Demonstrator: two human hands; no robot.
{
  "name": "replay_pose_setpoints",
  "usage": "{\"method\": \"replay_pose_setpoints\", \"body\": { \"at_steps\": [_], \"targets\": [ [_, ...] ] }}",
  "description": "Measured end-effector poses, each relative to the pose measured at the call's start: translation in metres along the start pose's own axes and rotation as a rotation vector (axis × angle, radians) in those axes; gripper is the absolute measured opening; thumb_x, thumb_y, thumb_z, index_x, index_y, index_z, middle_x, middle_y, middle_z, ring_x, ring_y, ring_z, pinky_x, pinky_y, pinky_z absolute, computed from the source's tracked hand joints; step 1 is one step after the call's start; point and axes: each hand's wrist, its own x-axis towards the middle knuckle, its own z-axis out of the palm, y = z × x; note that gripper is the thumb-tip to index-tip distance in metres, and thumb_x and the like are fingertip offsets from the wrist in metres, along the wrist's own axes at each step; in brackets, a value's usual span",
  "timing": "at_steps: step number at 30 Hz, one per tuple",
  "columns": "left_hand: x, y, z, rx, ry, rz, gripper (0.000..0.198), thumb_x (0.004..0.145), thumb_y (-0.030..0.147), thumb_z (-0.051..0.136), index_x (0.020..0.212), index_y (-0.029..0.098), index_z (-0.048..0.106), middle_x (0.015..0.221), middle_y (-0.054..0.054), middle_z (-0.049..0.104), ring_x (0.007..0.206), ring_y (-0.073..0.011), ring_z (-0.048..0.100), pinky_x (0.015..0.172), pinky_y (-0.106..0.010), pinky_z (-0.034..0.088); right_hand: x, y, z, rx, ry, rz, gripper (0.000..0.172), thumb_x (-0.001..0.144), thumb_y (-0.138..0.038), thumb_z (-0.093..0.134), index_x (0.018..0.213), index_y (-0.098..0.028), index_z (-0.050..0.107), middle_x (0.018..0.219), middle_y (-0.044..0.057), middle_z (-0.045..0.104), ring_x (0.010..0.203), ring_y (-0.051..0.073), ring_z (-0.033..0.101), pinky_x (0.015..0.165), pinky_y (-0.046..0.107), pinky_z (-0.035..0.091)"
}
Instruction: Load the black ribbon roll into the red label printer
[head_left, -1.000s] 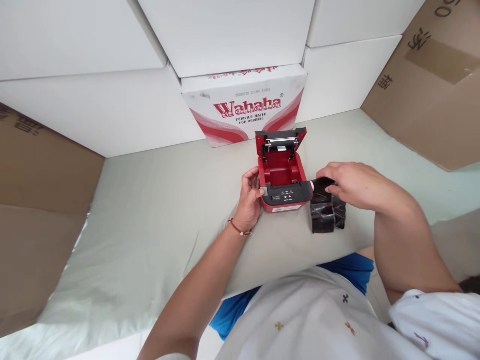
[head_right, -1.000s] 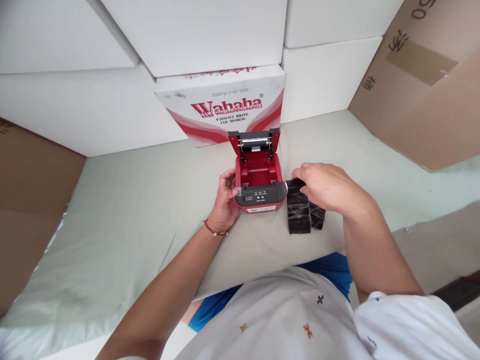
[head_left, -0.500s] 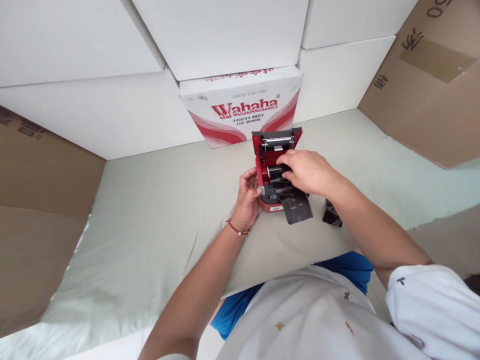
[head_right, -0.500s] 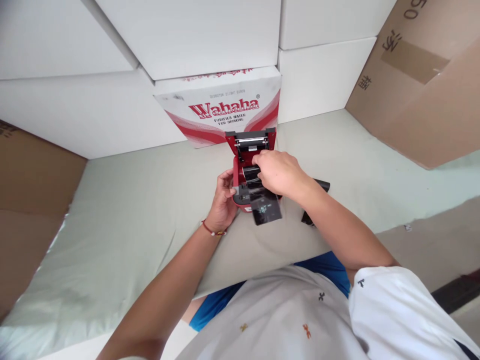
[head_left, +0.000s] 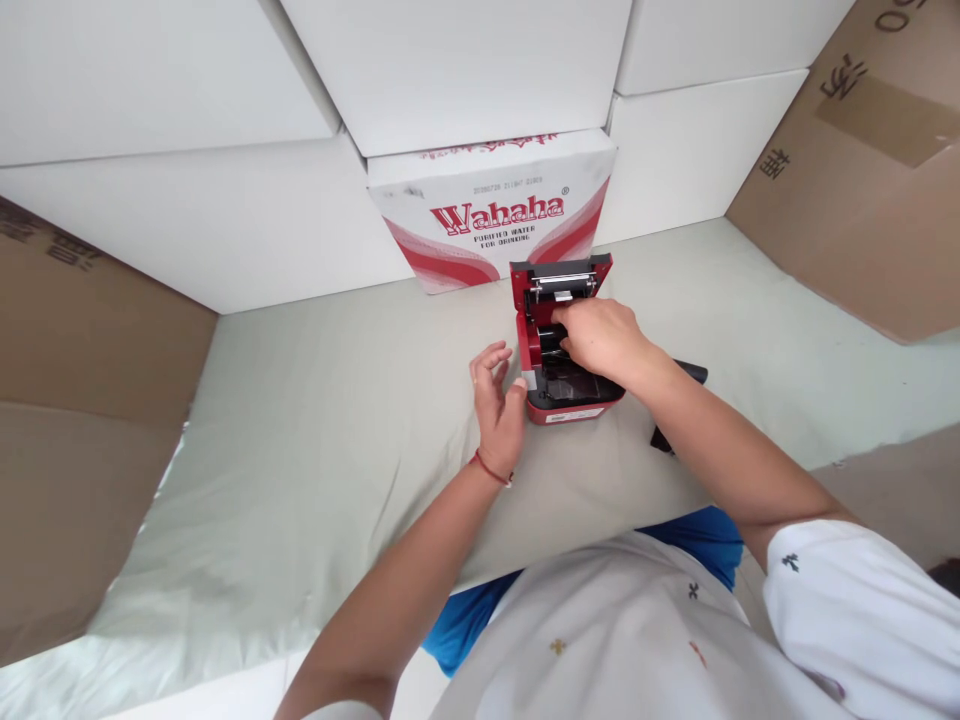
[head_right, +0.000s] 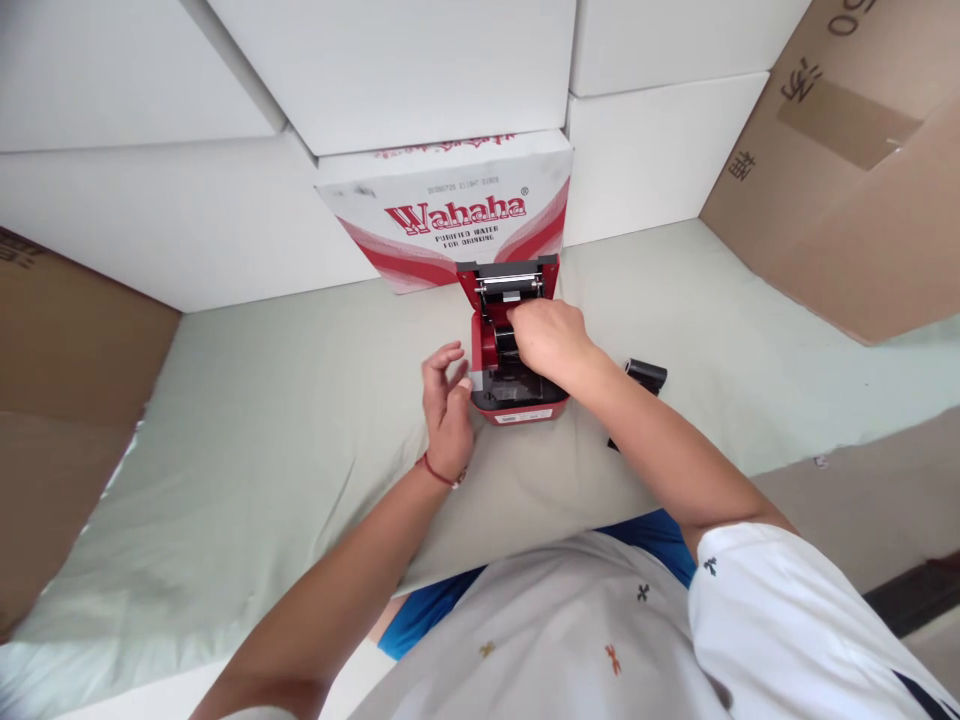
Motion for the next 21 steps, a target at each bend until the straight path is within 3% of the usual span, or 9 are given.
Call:
{"method": "replay_pose_setpoints", "body": {
  "at_steps": [2, 4, 7, 11, 13, 15, 18, 21],
  "targets": [
    [-0.008, 0.011, -0.001, 0.244, -0.02, 0.244, 0.038, 0.101, 0.049, 0.071, 0.135, 0.032, 0.07, 0.145, -0.011, 0.061, 0.149, -0.0353, 0.051, 0.134, -0.061, 0.035, -0.002, 0.005, -0.002, 0.022, 0.001, -0.045, 0.035, 0.101, -0.023, 0.065, 0.132, -0.024, 0.081, 0.132, 0.014, 0.083, 0.115, 0.033, 0.077, 0.084, 0.039, 0.053],
    [-0.014, 0.018, -0.001, 0.418, -0.089, 0.474, 0.04, 0.096, 0.039, 0.075, 0.136, 0.035, 0.074, 0.135, -0.01, 0.067, 0.14, -0.0363, 0.057, 0.129, -0.062, 0.04, -0.006, 0.012, -0.005, 0.093, 0.0, -0.123, 0.032, 0.103, -0.027, 0.064, 0.13, -0.024, 0.082, 0.132, 0.01, 0.084, 0.116, 0.03, 0.076, 0.089, 0.037, 0.053],
    [-0.021, 0.02, 0.002, 0.571, -0.206, 0.692, 0.049, 0.09, 0.028, 0.077, 0.137, 0.041, 0.077, 0.12, -0.007, 0.077, 0.124, -0.0341, 0.066, 0.119, -0.057, 0.047, -0.017, 0.024, -0.015, 0.341, 0.039, -0.241, 0.025, 0.103, -0.026, 0.063, 0.112, -0.022, 0.086, 0.11, 0.005, 0.087, 0.1, 0.024, 0.077, 0.087, 0.033, 0.051],
    [-0.027, 0.013, 0.003, 0.606, -0.269, 0.615, 0.045, 0.09, 0.026, 0.078, 0.131, 0.042, 0.081, 0.113, -0.005, 0.083, 0.113, -0.0325, 0.072, 0.119, -0.056, 0.045, -0.03, 0.035, -0.027, 0.62, 0.305, -0.208, 0.026, 0.103, -0.036, 0.063, 0.098, -0.021, 0.083, 0.084, 0.001, 0.079, 0.078, 0.019, 0.068, 0.077, 0.031, 0.05],
    [-0.029, 0.011, 0.001, 0.596, -0.266, 0.563, 0.041, 0.091, 0.026, 0.078, 0.129, 0.041, 0.082, 0.113, -0.004, 0.085, 0.112, -0.0321, 0.073, 0.122, -0.057, 0.04, -0.031, 0.038, -0.03, 0.632, 0.471, -0.157, 0.029, 0.105, -0.039, 0.06, 0.104, -0.022, 0.083, 0.093, 0.003, 0.081, 0.08, 0.02, 0.068, 0.079, 0.033, 0.052],
    [-0.03, 0.01, -0.001, 0.599, -0.231, 0.568, 0.039, 0.092, 0.025, 0.077, 0.127, 0.041, 0.082, 0.112, -0.003, 0.086, 0.111, -0.0313, 0.074, 0.126, -0.058, 0.035, -0.027, 0.04, -0.031, 0.571, 0.588, -0.136, 0.032, 0.108, -0.037, 0.054, 0.119, -0.023, 0.081, 0.116, 0.007, 0.083, 0.093, 0.023, 0.071, 0.088, 0.037, 0.055],
    [-0.03, 0.01, -0.002, 0.591, -0.151, 0.578, 0.028, 0.092, 0.027, 0.079, 0.115, 0.04, 0.084, 0.107, -0.002, 0.087, 0.107, -0.0309, 0.076, 0.128, -0.061, 0.032, -0.015, 0.041, -0.028, 0.44, 0.627, -0.166, 0.042, 0.109, -0.036, 0.05, 0.142, -0.022, 0.073, 0.152, 0.013, 0.072, 0.126, 0.03, 0.068, 0.111, 0.045, 0.051],
    [-0.03, 0.01, -0.002, 0.579, -0.097, 0.56, 0.018, 0.089, 0.031, 0.083, 0.106, 0.038, 0.084, 0.101, -0.002, 0.087, 0.103, -0.032, 0.076, 0.124, -0.063, 0.039, -0.01, 0.042, -0.023, 0.369, 0.528, -0.222, 0.043, 0.109, -0.038, 0.051, 0.141, -0.02, 0.072, 0.151, 0.014, 0.073, 0.136, 0.034, 0.061, 0.121, 0.05, 0.044]
  ]
}}
